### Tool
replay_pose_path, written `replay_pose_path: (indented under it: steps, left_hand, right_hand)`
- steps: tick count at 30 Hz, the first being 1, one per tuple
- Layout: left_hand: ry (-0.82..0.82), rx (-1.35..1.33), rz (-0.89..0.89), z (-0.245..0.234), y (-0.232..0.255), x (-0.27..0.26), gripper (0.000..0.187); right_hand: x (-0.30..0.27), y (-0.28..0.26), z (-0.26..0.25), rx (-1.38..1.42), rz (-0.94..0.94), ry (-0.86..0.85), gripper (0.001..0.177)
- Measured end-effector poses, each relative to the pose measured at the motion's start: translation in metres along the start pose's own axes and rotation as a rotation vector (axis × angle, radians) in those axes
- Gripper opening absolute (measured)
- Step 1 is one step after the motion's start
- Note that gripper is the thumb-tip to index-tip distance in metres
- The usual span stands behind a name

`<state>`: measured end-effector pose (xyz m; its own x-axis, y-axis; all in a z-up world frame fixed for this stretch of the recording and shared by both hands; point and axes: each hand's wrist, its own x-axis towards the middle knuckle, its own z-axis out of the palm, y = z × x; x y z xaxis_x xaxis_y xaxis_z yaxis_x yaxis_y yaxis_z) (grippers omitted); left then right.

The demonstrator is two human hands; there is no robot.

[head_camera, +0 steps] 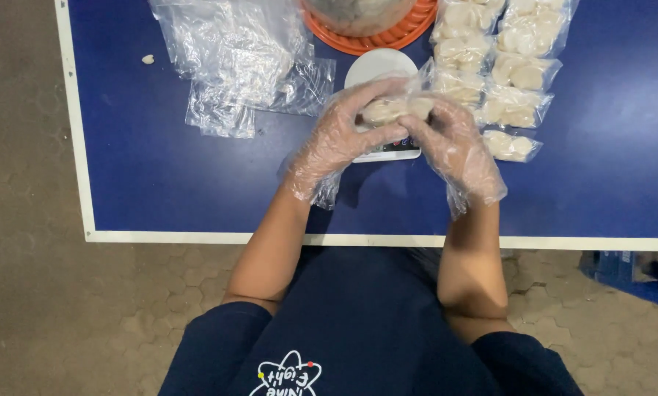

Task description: A person wearing gloves is manually packaging snacks by taking them from a large container, placing them into small plastic bags, weighing each bag on a digital scale to ensure consistency, and then arranging the filled bags on a blue table.

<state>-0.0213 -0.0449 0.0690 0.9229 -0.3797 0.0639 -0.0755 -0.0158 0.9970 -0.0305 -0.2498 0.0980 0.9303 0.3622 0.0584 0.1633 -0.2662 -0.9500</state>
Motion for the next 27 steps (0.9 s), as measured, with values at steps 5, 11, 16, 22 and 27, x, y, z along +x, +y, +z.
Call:
replay_pose_path:
  steps: [5, 11, 16, 22, 27]
  left_hand:
    - [0.016, -0.015, 0.03, -0.002, -0.02, 0.012, 0.035]
    - [0.272, 0.224, 0.171, 0.004, -0.035, 0.025, 0.017]
    - [0.435, 0.705, 0.136, 0.004, -0.068, 0.033, 0.031]
    - [0.496, 0.567, 0.268, -0.015, -0.047, 0.023, 0.039]
    - [0.597, 0.396, 0.305, -0.05, -0.066, 0.012, 0.023]
  right_hand:
    - [0.001, -0.001, 0.003, -0.009, 0.214, 0.029, 0.031]
    - [-0.017, 0.054, -0.039, -0.016, -0.099, 0.46, 0.032]
    - [-0.056, 0.137, -0.126, -0.173, -0.203, 0.843, 0.021]
    - [-0.095, 0.24, -0.171, -0.116, 0.273, 1.092, 0.028]
    - [-0.087, 0.24, -0.185, -0.02, 0.435, 1.26, 0.041]
